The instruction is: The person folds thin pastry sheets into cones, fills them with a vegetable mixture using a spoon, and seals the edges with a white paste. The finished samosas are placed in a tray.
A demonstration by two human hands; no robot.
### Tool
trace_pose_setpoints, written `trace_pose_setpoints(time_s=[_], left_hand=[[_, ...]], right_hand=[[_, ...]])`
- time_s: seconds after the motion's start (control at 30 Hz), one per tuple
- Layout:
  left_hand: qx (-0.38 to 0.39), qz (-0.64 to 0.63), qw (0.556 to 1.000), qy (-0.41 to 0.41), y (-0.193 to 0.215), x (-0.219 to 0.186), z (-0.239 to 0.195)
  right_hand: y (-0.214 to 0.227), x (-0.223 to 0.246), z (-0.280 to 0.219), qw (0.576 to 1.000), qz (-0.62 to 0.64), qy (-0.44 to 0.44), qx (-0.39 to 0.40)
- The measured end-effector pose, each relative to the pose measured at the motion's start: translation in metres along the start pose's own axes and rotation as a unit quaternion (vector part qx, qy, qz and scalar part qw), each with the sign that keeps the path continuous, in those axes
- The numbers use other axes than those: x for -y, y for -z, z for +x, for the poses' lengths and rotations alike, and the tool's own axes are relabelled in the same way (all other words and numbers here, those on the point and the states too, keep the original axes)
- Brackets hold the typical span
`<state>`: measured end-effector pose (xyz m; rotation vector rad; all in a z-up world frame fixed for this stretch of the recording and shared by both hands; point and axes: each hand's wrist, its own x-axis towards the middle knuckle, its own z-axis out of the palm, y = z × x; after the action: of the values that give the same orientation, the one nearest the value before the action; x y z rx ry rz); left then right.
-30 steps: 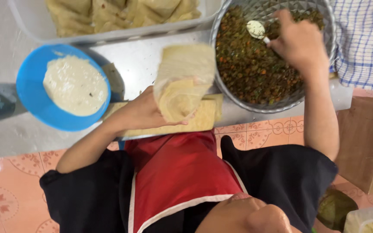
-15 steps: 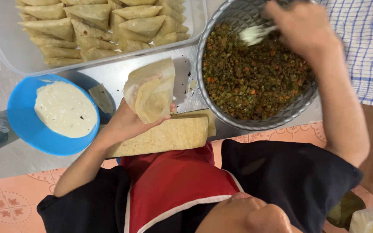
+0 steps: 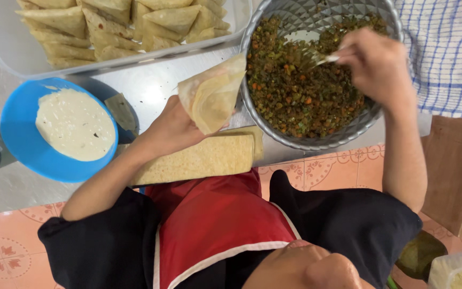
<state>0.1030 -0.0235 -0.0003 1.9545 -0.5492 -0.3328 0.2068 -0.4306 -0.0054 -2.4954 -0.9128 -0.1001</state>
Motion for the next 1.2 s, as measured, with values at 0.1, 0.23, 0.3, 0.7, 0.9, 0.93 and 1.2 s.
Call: trace_pose_setpoints(time_s=[0.1,0.23,0.3,0.7,0.9,0.93,1.2], left_hand=[[-0.017,-0.032,0.999,-0.02,-0.007,-0.006,0.007],[0.021,-0.033,0.999,-0.002,-0.015,-0.006,0.025],[0.048,-0.01,0.998,0.028,-0.023,-0.004,0.037],[-0.112,0.084,0.974,-0.178,-0.074,0.003,0.12],[-0.099,0.108,0.968,-0.206,-0.068,0.01,0.113],[-0.089,0.13,0.968,-0.194,-0.071,0.013,0.114],[-0.058,0.106,0.976,-0.182,-0.123,0.016,0.151]], right_hand=[[-0.001,0.013,-0.009,1.0,0.021,0.013,-0.013],[0.009,0.018,-0.018,0.998,0.025,-0.045,-0.036],[0.021,0.019,-0.023,0.996,0.012,-0.084,-0.042],[0.07,0.031,-0.044,0.994,0.025,-0.095,-0.046],[0.049,0.026,-0.051,0.988,0.045,-0.137,-0.052],[0.055,0.028,-0.052,0.99,0.053,-0.112,-0.062],[0.101,0.105,-0.018,0.942,-0.326,0.082,0.003]])
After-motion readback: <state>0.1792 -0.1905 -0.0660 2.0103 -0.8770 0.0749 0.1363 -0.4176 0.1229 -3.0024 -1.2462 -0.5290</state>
